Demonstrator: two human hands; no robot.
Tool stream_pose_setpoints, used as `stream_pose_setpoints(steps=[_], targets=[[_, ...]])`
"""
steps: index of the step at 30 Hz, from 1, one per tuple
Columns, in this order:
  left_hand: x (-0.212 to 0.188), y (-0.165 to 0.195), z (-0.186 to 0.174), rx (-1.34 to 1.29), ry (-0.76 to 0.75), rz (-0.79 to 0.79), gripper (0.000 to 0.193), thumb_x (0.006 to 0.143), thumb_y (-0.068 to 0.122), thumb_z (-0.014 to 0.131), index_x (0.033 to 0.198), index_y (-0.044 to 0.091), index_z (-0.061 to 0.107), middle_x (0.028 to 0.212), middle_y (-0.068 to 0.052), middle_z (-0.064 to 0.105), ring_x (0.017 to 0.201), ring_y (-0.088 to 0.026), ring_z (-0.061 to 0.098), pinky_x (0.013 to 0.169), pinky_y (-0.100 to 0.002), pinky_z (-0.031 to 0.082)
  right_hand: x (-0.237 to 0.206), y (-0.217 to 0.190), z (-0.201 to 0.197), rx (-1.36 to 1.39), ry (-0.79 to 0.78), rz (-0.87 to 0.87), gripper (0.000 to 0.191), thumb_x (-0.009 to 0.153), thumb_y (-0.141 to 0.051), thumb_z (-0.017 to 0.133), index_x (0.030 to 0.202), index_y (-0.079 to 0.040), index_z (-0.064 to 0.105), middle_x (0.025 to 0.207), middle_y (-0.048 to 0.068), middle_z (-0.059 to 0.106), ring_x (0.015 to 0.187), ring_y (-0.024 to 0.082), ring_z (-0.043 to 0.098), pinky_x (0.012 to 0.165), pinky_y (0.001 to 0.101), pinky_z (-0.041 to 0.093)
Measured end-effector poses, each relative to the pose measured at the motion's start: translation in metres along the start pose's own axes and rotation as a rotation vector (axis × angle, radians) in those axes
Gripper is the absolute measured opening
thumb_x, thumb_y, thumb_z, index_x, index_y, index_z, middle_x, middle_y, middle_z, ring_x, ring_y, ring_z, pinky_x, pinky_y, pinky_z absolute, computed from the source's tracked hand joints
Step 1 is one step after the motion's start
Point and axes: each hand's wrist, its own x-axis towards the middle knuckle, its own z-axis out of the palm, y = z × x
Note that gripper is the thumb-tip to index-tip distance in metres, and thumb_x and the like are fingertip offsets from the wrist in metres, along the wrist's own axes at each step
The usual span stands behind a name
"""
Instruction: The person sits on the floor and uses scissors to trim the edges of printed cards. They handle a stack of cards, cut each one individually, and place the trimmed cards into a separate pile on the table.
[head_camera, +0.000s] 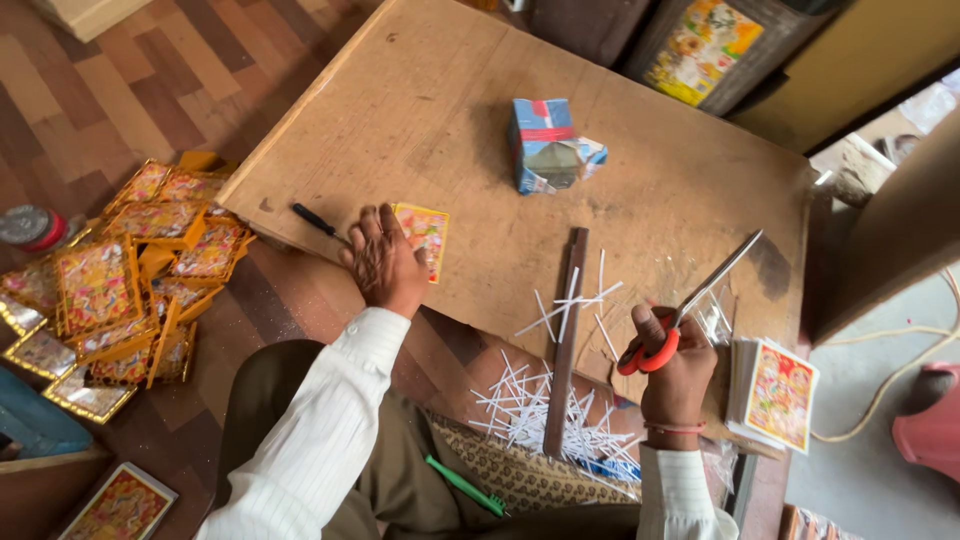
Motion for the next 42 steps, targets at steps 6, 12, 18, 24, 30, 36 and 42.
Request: stream_pose_setpoints(steps=[6,12,18,24,30,36,42], targets=[[-0.084,0.065,0.013,-0.63,-0.206,0.451,0.065,0.091,0.04,0.078,0.138,0.0,0.056,0.146,-0.025,0.051,0.136,-0.043,0.048,0.114,-0.052,0.04,0.0,-0.005,-0.029,0.076,0.078,-0.023,0.037,0.083,-0.015,0.084,0.107,0.004,0.064,0.09,0.004,0.077,0.066,0.009,0.065,0.057,0.0224,0.053],[-0.133,0.146,0.016,-0.425,-0.517,0.543,0.061,0.079,0.042,0.083,0.123,0.005,0.063,0.122,-0.018,0.065,0.121,-0.038,0.056,0.107,-0.052,0.043,-0.04,-0.017,-0.062,-0.119,0.082,-0.069,0.045,0.077,-0.017,0.091,0.109,0.002,0.065,0.075,0.002,0.067,0.064,0.005,0.059,0.054,0.0218,0.046],[-0.188,0.173,-0.04,-0.928,-0.615,0.243,0.024,0.096,0.021,0.079,0.108,0.001,0.073,0.087,-0.012,0.075,0.078,-0.02,0.069,0.071,-0.032,0.056,-0.082,0.001,-0.125,-0.375,0.056,-0.285,0.053,0.073,-0.019,0.095,0.112,0.0,0.063,0.082,0.01,0.069,0.076,0.014,0.064,0.063,0.0303,0.053],[-0.207,0.237,-0.055,-1.228,-0.91,0.117,0.015,0.093,0.009,0.073,0.097,-0.004,0.066,0.086,-0.003,0.072,0.074,-0.008,0.063,0.063,-0.024,0.053,-0.107,0.021,-0.105,-0.73,-0.026,-0.312,0.024,0.08,-0.017,0.081,0.1,-0.01,0.069,0.081,0.017,0.073,0.072,0.039,0.071,0.065,0.0485,0.056],[-0.203,0.249,-0.042,-1.18,-0.752,0.251,0.015,0.095,-0.003,0.072,0.109,-0.006,0.068,0.093,-0.006,0.072,0.08,-0.008,0.066,0.072,-0.023,0.054,-0.132,-0.028,-0.144,-0.713,-0.033,-0.194,0.065,0.072,-0.017,0.087,0.126,0.007,0.059,0.093,0.025,0.069,0.079,0.043,0.068,0.064,0.0476,0.054],[-0.187,0.259,0.001,-1.09,-0.921,-0.025,0.006,0.1,-0.004,0.072,0.103,-0.005,0.067,0.094,-0.009,0.069,0.075,-0.016,0.064,0.059,-0.026,0.049,-0.211,0.018,-0.269,-0.39,0.616,-0.316,0.033,0.09,-0.014,0.083,0.119,-0.003,0.072,0.107,0.009,0.076,0.091,0.019,0.074,0.082,0.0309,0.06],[-0.173,0.263,0.095,-1.16,-1.042,-0.288,0.008,0.099,-0.003,0.066,0.093,0.002,0.063,0.082,-0.005,0.066,0.068,-0.014,0.067,0.056,-0.025,0.057,-0.268,0.13,-0.446,-1.26,0.989,0.446,0.105,0.071,-0.07,0.081,0.146,-0.005,0.049,0.157,0.028,0.038,0.14,0.042,0.043,0.107,0.0537,0.042]])
